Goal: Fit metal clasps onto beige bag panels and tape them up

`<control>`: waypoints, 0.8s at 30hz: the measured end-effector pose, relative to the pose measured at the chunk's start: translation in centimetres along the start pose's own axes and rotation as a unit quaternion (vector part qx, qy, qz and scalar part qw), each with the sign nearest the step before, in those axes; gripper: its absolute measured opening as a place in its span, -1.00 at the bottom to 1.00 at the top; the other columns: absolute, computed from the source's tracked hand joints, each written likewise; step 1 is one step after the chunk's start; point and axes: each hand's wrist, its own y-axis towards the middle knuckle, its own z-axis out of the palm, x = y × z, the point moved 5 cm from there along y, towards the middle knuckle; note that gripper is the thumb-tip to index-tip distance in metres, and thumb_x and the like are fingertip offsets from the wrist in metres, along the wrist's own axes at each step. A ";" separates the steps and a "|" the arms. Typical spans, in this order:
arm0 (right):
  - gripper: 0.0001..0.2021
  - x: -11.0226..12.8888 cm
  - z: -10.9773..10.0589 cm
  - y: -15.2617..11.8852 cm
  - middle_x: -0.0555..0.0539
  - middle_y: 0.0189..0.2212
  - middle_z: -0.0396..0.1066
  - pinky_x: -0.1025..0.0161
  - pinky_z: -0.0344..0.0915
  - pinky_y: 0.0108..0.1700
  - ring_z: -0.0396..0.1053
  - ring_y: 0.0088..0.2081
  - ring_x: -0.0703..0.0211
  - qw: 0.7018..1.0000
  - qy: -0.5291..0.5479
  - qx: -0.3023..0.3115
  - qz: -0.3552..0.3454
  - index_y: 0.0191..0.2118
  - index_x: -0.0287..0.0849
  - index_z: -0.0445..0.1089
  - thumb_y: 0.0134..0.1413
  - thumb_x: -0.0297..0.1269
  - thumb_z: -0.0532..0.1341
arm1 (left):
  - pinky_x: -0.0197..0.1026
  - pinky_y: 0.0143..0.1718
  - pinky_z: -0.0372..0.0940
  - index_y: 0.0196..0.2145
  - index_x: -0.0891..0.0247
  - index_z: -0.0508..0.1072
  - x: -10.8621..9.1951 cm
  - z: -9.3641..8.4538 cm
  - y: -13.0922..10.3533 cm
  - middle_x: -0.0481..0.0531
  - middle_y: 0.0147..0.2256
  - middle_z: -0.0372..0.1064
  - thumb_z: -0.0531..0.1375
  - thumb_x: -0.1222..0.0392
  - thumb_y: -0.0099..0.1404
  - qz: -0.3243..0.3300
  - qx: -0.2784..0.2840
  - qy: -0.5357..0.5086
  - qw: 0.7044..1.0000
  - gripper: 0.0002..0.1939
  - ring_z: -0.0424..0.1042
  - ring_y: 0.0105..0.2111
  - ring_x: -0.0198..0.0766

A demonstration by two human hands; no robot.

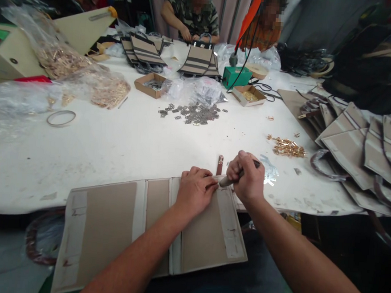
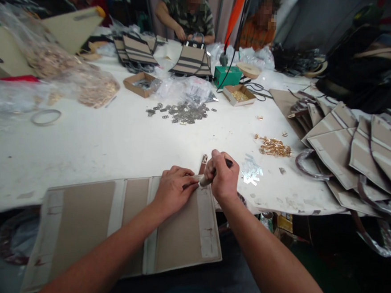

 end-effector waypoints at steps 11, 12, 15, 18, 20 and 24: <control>-0.52 0.3 1.5 -0.4 0.11 -0.71 0.16 0.27 0.11 -0.57 0.11 -0.66 0.31 0.986 -0.121 0.117 0.004 -0.57 -0.06 0.11 0.22 0.09 0.23 | -0.09 -0.16 0.32 -0.03 0.08 0.56 2.3 -1.3 1.9 0.06 -0.15 0.59 0.15 -0.14 0.38 -0.091 0.127 0.052 0.986 -0.63 0.54 -0.14 -0.04; -0.52 0.5 1.6 -0.3 0.12 -0.71 0.15 0.27 0.10 -0.57 0.10 -0.67 0.31 0.986 -0.114 0.119 0.001 -0.57 -0.06 0.11 0.22 0.08 0.23 | -0.10 -0.19 0.31 -0.09 0.05 0.58 2.5 -1.1 2.1 0.04 -0.18 0.60 0.15 -0.18 0.37 -0.100 0.145 0.061 0.982 -0.64 0.55 -0.17 -0.04; -0.53 0.9 1.8 -0.3 0.10 -0.70 0.16 0.25 0.12 -0.56 0.11 -0.66 0.31 0.985 -0.113 0.133 -0.016 -0.58 -0.06 0.13 0.24 0.05 0.22 | -0.12 -0.22 0.30 -0.17 0.00 0.58 2.7 -0.7 2.9 -0.01 -0.20 0.61 0.18 -0.21 0.33 -0.115 0.167 0.059 0.978 -0.67 0.55 -0.18 -0.05; -0.54 0.6 1.8 -0.6 0.08 -0.71 0.19 0.24 0.14 -0.53 0.15 -0.64 0.29 0.980 -0.139 0.146 -0.006 -0.60 -0.08 0.16 0.26 -0.01 0.22 | -0.14 -0.23 0.29 -0.20 0.02 0.59 2.7 -0.7 3.3 0.00 -0.23 0.61 0.19 -0.22 0.31 -0.135 0.170 0.056 0.975 -0.66 0.55 -0.19 -0.06; -0.55 0.6 2.1 -0.7 0.08 -0.71 0.21 0.24 0.13 -0.54 0.14 -0.64 0.29 0.976 -0.148 0.159 0.008 -0.60 -0.09 0.18 0.26 -0.04 0.23 | -0.15 -0.25 0.29 -0.23 0.03 0.59 2.7 -0.9 3.3 0.00 -0.25 0.60 0.20 -0.20 0.29 -0.143 0.179 0.055 0.972 -0.67 0.54 -0.21 -0.07; -0.56 2.3 4.3 -0.7 0.07 -0.68 0.22 0.26 0.11 -0.54 0.14 -0.62 0.29 0.966 -0.154 0.206 -0.004 -0.58 -0.10 0.20 0.24 -0.04 0.25 | -0.17 -0.24 0.27 -0.24 0.07 0.58 2.5 -1.0 3.1 -0.02 -0.22 0.58 0.21 -0.10 0.32 -0.122 0.171 0.045 0.977 -0.74 0.51 -0.22 -0.12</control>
